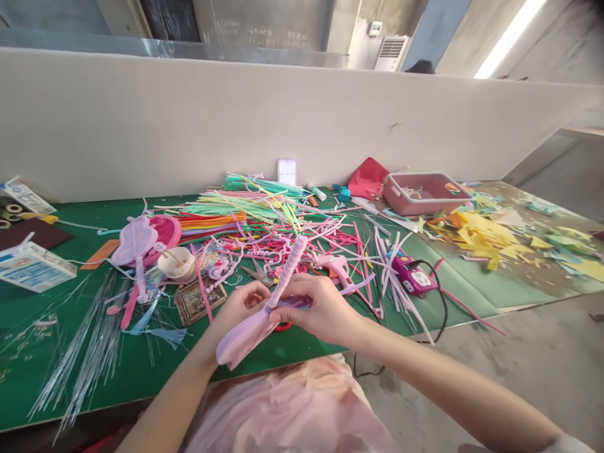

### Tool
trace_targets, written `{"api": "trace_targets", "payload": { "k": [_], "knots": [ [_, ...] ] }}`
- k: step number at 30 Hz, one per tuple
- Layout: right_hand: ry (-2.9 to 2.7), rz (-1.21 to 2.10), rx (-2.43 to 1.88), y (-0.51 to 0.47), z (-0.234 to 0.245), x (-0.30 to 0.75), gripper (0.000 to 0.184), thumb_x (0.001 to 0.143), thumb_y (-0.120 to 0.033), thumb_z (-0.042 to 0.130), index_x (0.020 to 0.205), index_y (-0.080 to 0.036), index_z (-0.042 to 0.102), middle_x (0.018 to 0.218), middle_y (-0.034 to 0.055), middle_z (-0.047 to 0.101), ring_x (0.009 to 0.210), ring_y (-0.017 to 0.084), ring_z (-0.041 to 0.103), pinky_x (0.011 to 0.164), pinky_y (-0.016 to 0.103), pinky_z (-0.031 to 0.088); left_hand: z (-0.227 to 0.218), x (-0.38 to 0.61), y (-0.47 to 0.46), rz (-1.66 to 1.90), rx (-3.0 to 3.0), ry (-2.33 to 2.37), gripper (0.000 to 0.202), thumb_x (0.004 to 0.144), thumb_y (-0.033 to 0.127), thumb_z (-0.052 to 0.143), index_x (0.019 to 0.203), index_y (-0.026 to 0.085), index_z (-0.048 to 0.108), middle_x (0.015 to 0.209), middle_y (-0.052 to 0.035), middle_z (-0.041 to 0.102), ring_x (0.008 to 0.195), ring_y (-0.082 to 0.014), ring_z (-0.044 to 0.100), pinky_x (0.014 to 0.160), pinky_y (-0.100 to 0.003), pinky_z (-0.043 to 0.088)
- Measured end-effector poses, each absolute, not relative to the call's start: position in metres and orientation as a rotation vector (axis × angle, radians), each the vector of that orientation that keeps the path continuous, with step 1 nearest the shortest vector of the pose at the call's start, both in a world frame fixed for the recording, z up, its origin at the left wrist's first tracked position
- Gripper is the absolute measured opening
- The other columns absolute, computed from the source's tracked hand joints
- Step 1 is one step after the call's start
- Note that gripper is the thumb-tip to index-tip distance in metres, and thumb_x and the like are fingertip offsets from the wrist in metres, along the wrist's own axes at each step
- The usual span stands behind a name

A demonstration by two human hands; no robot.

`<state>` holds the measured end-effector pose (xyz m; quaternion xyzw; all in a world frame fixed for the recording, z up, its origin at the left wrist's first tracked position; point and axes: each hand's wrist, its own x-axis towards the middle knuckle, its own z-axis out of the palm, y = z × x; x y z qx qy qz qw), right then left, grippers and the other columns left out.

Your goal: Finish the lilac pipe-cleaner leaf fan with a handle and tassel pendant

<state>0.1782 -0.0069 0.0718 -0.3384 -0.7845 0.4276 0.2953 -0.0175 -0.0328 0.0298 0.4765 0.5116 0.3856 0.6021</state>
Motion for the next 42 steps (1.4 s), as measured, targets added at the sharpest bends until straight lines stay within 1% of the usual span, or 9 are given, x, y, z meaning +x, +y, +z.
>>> {"api": "trace_targets", "payload": {
  "k": [3,6,9,15,22,25,29,36,42],
  "knots": [
    [-2.039,1.154,-1.064,-0.002,0.070,0.172,0.015,0.078,-0.031,0.079,0.083,-0.017,0.078,0.081,0.0045,0.074,0.072,0.016,0.062,0.063,0.026,0.044,0.057,-0.038,-0.039,1.025,1.053,1.271,0.039,0.081,0.052,0.066,0.107,0.022,0.065,0.106,-0.0054,0.071,0.095,-0.0219,0.067,0.077,-0.030,0.051],
    [-2.028,1.108,-1.098,0.003,0.072,0.165,0.013,0.076,-0.030,0.081,0.077,-0.018,0.077,0.075,0.0018,0.071,0.068,0.014,0.058,0.062,0.024,0.041,0.088,-0.047,-0.044,0.945,1.300,1.327,0.049,0.074,0.058,0.071,0.108,0.022,0.072,0.116,-0.0091,0.072,0.108,-0.0300,0.065,0.085,-0.034,0.052],
    [-2.086,1.086,-1.087,0.008,0.078,0.161,0.011,0.078,-0.028,0.079,0.076,-0.018,0.077,0.071,0.0003,0.069,0.064,0.012,0.055,0.060,0.024,0.038,0.099,-0.041,-0.041,0.762,1.556,1.552,0.033,0.068,0.043,0.079,0.096,0.025,0.078,0.101,-0.0043,0.077,0.097,-0.0281,0.068,0.090,-0.035,0.051],
    [-2.329,1.269,-0.946,0.022,0.089,0.172,0.016,0.088,-0.021,0.065,0.095,-0.016,0.079,0.087,0.0042,0.075,0.077,0.015,0.061,0.069,0.025,0.042,0.081,-0.034,-0.032,0.823,1.561,1.551,0.023,0.072,0.043,0.074,0.085,0.024,0.079,0.087,-0.0024,0.078,0.087,-0.0250,0.070,0.084,-0.032,0.053],
    [-1.932,1.718,-1.098,0.031,0.073,0.172,0.043,0.072,-0.054,0.075,0.087,-0.013,0.079,0.071,0.0002,0.068,0.061,0.011,0.051,0.052,0.022,0.033,0.074,-0.033,-0.041,0.813,1.426,1.690,0.030,0.071,0.046,0.074,0.091,0.023,0.079,0.081,-0.0024,0.078,0.074,-0.0248,0.070,0.059,-0.028,0.051],
    [-2.006,1.501,-1.146,0.027,0.075,0.169,0.028,0.075,-0.042,0.077,0.079,-0.015,0.078,0.070,0.0000,0.069,0.063,0.011,0.055,0.056,0.023,0.036,0.072,-0.027,-0.043,0.841,1.410,1.676,0.026,0.072,0.044,0.074,0.088,0.024,0.079,0.077,-0.0017,0.077,0.072,-0.0246,0.070,0.060,-0.029,0.052],
    [-2.196,1.059,-1.190,0.015,0.085,0.166,0.007,0.081,-0.020,0.070,0.078,-0.018,0.077,0.080,0.0017,0.073,0.071,0.013,0.060,0.064,0.025,0.041,0.065,-0.021,-0.043,0.921,1.411,1.669,0.023,0.071,0.042,0.074,0.086,0.024,0.079,0.086,-0.0025,0.079,0.084,-0.0273,0.070,0.081,-0.036,0.054],
    [-2.567,0.826,-0.944,0.006,0.083,0.167,0.026,0.082,-0.002,0.059,0.094,-0.018,0.076,0.098,0.0060,0.071,0.083,0.017,0.065,0.071,0.027,0.046,0.049,-0.019,-0.043,0.879,1.368,1.581,0.030,0.071,0.042,0.072,0.092,0.020,0.078,0.101,-0.0075,0.078,0.098,-0.0308,0.069,0.093,-0.040,0.049],
    [-2.718,1.040,-0.693,0.025,0.081,0.180,0.028,0.083,0.001,0.058,0.090,-0.018,0.077,0.094,0.0044,0.072,0.084,0.016,0.066,0.072,0.025,0.048,0.038,-0.022,-0.048,0.820,1.256,1.423,0.027,0.071,0.040,0.073,0.087,0.019,0.079,0.092,-0.0070,0.079,0.089,-0.0271,0.069,0.083,-0.035,0.051]
  ]
}}
